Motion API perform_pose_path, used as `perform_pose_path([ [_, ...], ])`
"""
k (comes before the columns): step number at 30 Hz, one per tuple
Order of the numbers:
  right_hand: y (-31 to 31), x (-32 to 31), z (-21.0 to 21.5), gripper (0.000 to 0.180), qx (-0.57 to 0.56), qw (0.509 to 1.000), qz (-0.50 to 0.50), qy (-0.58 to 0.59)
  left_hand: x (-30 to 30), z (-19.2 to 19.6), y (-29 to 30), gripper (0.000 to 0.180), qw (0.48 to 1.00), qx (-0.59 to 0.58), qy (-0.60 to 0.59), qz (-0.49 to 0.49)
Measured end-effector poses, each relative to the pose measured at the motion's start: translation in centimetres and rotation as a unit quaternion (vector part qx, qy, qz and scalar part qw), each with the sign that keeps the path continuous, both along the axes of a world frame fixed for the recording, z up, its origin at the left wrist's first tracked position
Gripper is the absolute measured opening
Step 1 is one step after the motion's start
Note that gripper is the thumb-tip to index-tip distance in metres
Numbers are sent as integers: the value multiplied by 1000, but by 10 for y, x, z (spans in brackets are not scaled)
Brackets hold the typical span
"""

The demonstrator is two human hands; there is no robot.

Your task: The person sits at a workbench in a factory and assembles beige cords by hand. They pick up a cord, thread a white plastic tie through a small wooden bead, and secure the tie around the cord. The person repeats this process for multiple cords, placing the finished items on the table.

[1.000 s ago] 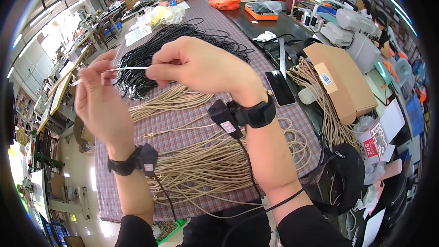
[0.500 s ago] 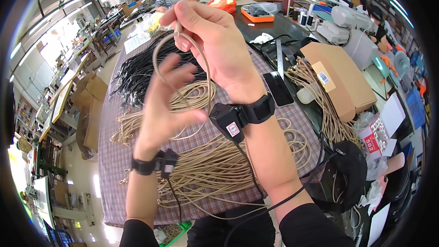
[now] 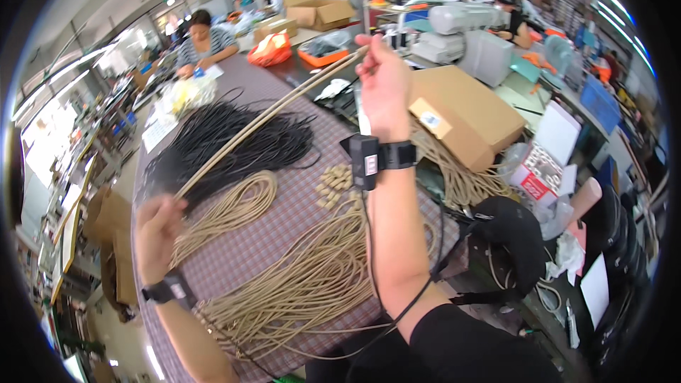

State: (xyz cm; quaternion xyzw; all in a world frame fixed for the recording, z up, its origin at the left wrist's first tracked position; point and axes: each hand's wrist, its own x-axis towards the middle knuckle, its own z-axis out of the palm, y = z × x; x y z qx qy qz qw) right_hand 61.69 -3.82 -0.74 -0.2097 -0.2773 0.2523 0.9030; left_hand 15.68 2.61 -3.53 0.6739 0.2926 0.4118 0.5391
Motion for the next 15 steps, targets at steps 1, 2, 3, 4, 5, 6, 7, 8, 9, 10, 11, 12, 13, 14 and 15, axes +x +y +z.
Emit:
perform_pose_path([
  [1, 7, -1, -3, 29, 11, 1000, 16, 24, -15, 8, -4, 26, 999, 24, 12, 20],
  [2, 13, -9, -2, 29, 15, 999, 10, 38, -22, 9, -5, 24, 997, 43, 40, 52],
  [3, 15, -13, -5, 28, 16, 998, 2, 54, -26, 8, -5, 22, 993, 60, 69, 81],
  [4, 13, -15, -5, 29, 13, 998, -6, 58, -29, 9, -3, 20, 986, 77, 98, 111],
  [5, 11, -15, -4, 29, 15, 997, -1, 70, -31, 7, 3, 19, 989, 74, 84, 101],
  [6, 11, -15, -4, 29, 14, 997, 6, 81, -31, 2, 8, 19, 991, 67, 69, 94],
  [7, 10, -15, -4, 29, 13, 996, 15, 92, -32, -1, 11, 18, 993, 60, 54, 88],
  [8, 11, -17, -6, 29, 19, 995, 30, 90, -35, -2, 13, 18, 992, 62, 73, 88],
  [9, 11, -16, -7, 29, 30, 995, 33, 89, -34, -2, 13, 17, 988, 61, 100, 96],
  [10, 13, -16, -8, 29, 41, 995, 36, 88, -33, -1, 13, 16, 985, 61, 127, 104],
  [11, 15, -16, -8, 29, 52, 994, 39, 87, -32, 0, 13, 15, 980, 60, 153, 112],
  [12, 15, -14, -10, 30, 60, 994, 48, 75, -32, -2, 13, 14, 979, 63, 166, 98],
  [13, 17, -13, -12, 30, 51, 996, 32, 72, -37, -5, 13, 13, 978, 66, 178, 83],
  [14, 18, -10, -12, 29, 44, 996, 17, 69, -37, -8, 13, 13, 977, 69, 190, 68],
  [15, 19, -11, -13, 28, 37, 997, 5, 70, -37, -8, 12, 12, 978, 60, 189, 66],
])
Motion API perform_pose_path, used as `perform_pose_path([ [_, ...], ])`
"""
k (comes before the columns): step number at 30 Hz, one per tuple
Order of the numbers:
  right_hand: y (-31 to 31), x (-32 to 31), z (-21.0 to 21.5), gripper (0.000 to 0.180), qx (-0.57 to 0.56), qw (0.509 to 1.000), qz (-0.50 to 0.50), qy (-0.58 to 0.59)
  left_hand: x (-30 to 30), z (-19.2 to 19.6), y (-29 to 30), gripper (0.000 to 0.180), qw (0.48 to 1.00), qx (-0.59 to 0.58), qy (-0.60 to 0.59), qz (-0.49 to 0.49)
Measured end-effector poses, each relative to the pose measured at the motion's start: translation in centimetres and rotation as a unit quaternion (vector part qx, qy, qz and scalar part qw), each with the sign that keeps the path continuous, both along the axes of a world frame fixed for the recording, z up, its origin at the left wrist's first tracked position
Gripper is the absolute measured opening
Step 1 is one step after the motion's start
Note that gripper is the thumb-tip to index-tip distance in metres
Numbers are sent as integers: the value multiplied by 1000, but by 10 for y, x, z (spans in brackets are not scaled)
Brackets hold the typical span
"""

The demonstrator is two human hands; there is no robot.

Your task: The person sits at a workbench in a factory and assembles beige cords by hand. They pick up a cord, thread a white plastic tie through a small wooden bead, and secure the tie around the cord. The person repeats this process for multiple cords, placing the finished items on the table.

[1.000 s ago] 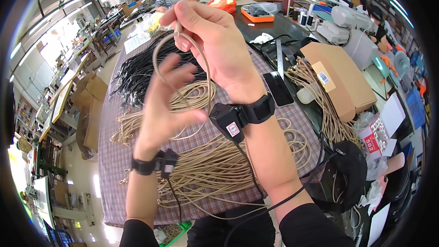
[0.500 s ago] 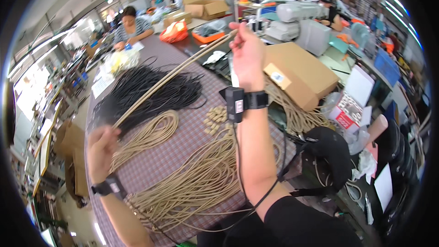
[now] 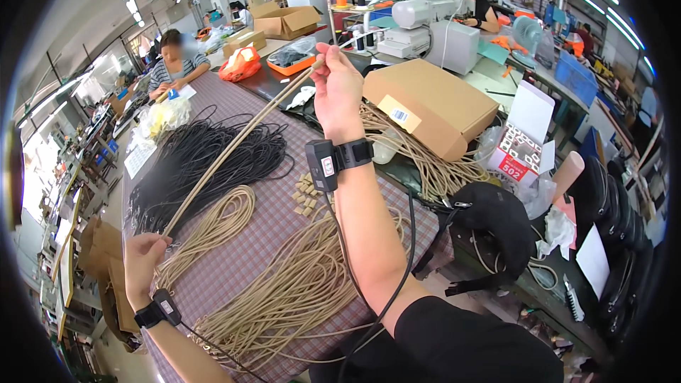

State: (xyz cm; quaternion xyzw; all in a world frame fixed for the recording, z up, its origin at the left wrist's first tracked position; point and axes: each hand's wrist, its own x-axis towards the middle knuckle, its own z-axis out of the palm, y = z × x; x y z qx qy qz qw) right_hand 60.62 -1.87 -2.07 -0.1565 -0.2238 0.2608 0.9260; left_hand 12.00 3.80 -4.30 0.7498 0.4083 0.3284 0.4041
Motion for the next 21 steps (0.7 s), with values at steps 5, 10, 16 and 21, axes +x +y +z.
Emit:
perform_pose_path([
  [5, 1, 2, -2, 26, 19, 1000, -12, 10, 4, -3, 1, 16, 997, -53, 27, -39],
  [10, 4, -4, -3, 25, -35, 996, -42, 67, -1, -8, 4, 26, 990, -98, 60, -87],
  [16, 5, -1, -4, 24, -144, 976, -165, -6, -3, -2, 1, 30, 990, -113, 20, -83],
  [21, 7, -8, -5, 25, -141, 977, -158, -24, -9, -4, 2, 32, 991, -103, 20, -77],
])
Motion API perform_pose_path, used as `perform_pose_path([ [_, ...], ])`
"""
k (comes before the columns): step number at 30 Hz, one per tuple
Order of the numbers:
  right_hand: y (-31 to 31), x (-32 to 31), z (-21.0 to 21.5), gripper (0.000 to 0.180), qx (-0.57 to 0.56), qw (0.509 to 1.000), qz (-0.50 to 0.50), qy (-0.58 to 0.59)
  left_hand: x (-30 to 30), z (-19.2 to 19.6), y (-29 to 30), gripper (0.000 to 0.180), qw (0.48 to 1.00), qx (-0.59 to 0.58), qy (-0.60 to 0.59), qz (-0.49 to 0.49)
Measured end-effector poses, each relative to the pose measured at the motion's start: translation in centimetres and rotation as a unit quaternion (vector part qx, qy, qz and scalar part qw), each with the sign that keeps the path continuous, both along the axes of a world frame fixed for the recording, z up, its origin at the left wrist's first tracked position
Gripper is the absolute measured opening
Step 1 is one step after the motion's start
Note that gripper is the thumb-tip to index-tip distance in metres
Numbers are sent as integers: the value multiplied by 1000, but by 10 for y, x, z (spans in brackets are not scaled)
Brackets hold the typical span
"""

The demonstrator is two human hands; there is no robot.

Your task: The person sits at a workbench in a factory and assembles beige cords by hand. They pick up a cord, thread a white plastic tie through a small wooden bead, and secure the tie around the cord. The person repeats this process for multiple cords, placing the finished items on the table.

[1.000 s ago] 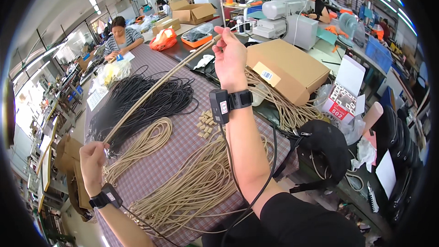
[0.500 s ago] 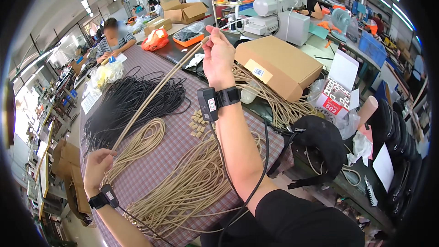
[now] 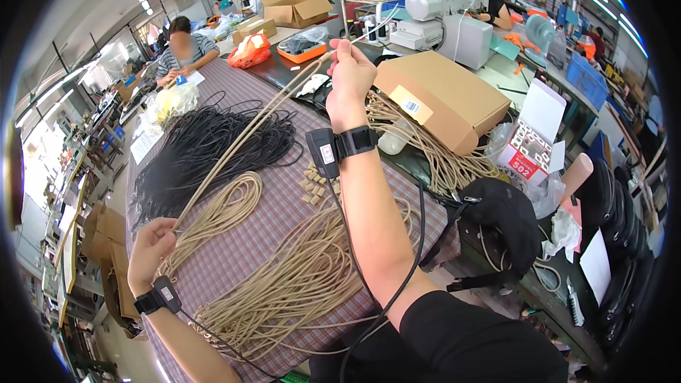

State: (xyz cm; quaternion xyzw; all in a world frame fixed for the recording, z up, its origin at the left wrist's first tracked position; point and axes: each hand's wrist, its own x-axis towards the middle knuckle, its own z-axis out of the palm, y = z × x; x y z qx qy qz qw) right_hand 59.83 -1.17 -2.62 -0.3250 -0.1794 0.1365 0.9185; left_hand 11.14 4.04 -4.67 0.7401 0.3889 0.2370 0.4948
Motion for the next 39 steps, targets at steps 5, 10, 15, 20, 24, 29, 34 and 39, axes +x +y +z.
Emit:
perform_pose_path([
  [5, 8, -11, 4, 27, 15, 1000, 13, -12, -10, 1, 1, 31, 1000, 18, 18, 18],
  [10, 10, -30, 13, 27, 29, 992, -51, -107, -18, 1, 3, 26, 998, 29, 22, 44],
  [15, 25, -92, 20, 23, 14, 985, 18, -172, -62, -15, 23, 31, 944, 124, 233, 199],
  [20, 30, -175, 15, 24, -18, 962, 152, -224, -28, 6, -6, 53, 894, 259, 302, 205],
  [24, 26, -230, 2, 25, -1, 932, 206, -299, 19, 39, -40, 63, 973, 224, 28, 43],
  [29, -1, -257, 8, 20, -11, 907, 256, -334, 60, 39, -50, 57, 942, 13, -329, -66],
  [34, -1, -256, 14, 14, 41, 894, 156, -417, 64, 33, -46, 30, 924, -122, -361, -36],
  [39, -7, -252, 21, 16, 57, 890, 198, -407, 61, 47, -60, 20, 890, -197, -411, -5],
])
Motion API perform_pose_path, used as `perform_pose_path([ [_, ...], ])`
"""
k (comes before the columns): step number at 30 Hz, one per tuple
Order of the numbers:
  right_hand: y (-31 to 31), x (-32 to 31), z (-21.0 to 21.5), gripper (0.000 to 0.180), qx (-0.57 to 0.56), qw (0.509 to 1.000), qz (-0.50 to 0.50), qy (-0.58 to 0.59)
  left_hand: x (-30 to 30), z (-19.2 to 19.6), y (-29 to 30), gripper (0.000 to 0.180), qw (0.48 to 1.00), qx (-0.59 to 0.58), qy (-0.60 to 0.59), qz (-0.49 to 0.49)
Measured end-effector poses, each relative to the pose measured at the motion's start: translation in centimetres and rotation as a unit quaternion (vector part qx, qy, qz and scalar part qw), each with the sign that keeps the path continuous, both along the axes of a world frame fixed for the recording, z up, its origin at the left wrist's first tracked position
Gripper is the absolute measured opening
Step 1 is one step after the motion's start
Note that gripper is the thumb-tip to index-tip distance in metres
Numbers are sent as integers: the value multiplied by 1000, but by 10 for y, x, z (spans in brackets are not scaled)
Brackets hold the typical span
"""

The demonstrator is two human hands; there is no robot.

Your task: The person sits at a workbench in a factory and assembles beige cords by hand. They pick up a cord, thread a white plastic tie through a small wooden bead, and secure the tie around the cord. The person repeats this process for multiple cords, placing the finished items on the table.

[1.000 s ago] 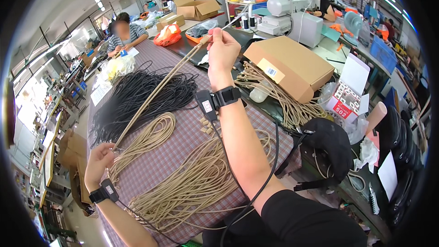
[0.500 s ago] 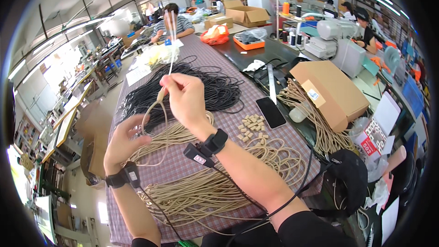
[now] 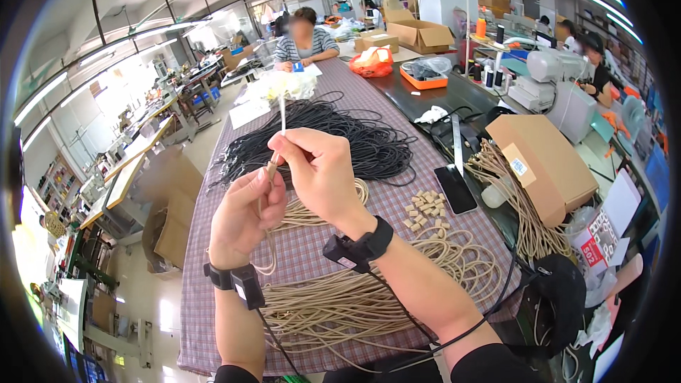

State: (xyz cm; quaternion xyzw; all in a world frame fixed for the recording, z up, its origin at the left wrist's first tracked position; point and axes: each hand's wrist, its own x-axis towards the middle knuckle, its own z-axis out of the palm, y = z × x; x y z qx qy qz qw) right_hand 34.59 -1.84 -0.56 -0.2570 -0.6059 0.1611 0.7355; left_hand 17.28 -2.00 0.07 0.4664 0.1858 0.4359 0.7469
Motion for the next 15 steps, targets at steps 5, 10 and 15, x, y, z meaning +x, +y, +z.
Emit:
perform_pose_path([
  [5, -6, 3, 5, 21, -157, 973, 161, 60, -8, -3, 1, 15, 988, 117, 37, 89],
  [10, -28, 31, 27, 13, -184, 945, 55, -264, 1, 5, -5, 13, 797, 342, 293, 403],
  [15, -42, 17, 45, 31, 85, 946, -8, -312, -22, 5, -9, 5, 874, 303, 254, 281],
])
